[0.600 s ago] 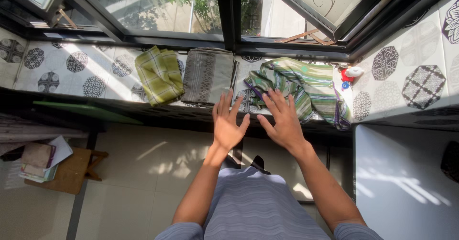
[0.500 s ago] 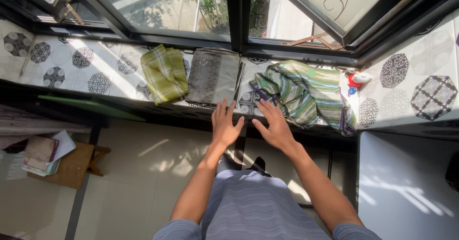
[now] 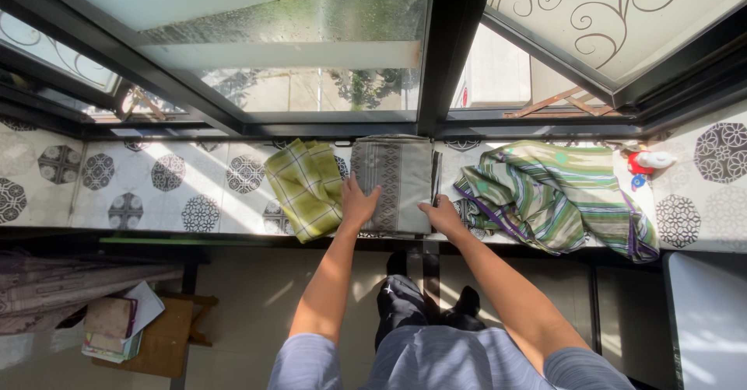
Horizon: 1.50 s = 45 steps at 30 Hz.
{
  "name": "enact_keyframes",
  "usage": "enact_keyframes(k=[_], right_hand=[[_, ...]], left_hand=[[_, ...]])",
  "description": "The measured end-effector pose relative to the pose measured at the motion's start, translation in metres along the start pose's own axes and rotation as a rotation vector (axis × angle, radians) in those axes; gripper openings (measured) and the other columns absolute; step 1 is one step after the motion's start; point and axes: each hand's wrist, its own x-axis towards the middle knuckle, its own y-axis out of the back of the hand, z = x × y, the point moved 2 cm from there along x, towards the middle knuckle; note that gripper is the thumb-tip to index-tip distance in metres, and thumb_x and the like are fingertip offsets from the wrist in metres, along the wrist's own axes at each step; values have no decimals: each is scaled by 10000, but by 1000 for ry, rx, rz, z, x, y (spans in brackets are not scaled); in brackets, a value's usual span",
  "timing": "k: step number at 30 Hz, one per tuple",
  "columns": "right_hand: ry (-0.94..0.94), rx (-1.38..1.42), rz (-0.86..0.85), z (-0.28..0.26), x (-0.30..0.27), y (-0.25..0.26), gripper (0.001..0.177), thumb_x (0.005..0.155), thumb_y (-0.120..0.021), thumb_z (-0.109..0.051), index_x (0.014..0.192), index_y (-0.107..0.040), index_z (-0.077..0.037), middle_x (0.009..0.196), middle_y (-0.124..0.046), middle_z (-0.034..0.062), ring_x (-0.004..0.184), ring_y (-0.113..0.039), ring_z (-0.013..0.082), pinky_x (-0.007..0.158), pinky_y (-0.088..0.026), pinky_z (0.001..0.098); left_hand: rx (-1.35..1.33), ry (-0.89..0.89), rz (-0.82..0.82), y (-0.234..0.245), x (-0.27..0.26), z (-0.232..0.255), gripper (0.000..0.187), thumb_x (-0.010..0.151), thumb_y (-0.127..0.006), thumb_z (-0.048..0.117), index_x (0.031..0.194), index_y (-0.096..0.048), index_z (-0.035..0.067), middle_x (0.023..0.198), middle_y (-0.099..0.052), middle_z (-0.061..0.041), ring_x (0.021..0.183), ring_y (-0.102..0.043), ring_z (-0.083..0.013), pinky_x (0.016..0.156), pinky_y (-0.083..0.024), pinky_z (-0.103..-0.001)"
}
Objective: The person folds patterned fabrics on a window ledge and moves them to a table before spraying a cleaning solution onto a cloth and wiping the glass window panes.
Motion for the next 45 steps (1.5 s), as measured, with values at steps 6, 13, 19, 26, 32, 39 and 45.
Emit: enact_keyframes(k=[6,13,19,26,32,39,45], right_hand=[[-120,22,181,-22,34,-15,964,851,-783,-421,1493,-293,106,1429,-414,298,1223,-563,370,990,-509,427],[-226,310,55,-26,42,-22,799,860,-751,-367,1396,-431,132,1269,-639,291,1080,-698,319,910,-581,391],[-65,417,82,-20,37,-30,459,909,-686,-181,1308,-611,34,1180,-730,185,1020,-707,260,869,-578,384],[152,121,276,-29,6,-25,478,921,-701,-200,1343,-589,-4,1247,-712,176,1136,-674,278,1001,-497,382],[256,48,379,-44,-24,-1,579,947,-751,-208,1407,-500,38,1328,-630,223,1212,-606,308,1031,-447,398],[257,284,390,-53,-92,38,503,933,-697,-122,1407,-548,-46,1277,-703,101,1132,-658,191,1005,-485,329],[430,422,545,-24,-170,95,489,929,-715,-55,1386,-556,17,1297,-682,90,1155,-620,162,1027,-474,317]], left_hand=[[94,252,-103,13,39,-11,978,863,-692,495,1599,-231,44,1592,-293,-262,1470,-331,-412,1169,-337,-503],[-137,238,-267,15,63,-21,780,851,-740,463,1414,-498,-21,1344,-642,-233,1197,-652,-365,1018,-509,-439],[-262,11,-228,8,57,-25,574,843,-781,301,1298,-639,-19,1264,-691,-219,1136,-672,-344,986,-516,-433],[-418,17,-138,0,41,-27,673,848,-768,221,1418,-526,-41,1272,-669,-208,1129,-647,-289,960,-500,-374],[-669,-82,-219,5,27,-12,614,891,-728,157,1433,-512,-31,1298,-654,-158,1123,-636,-210,962,-505,-326],[-672,-180,-488,16,-12,61,683,937,-690,193,1541,-432,4,1328,-664,-237,1177,-610,-262,1004,-481,-331],[-681,-221,-588,-3,-57,127,808,896,-721,192,1568,-315,0,1435,-576,-178,1281,-585,-282,1074,-474,-378]])
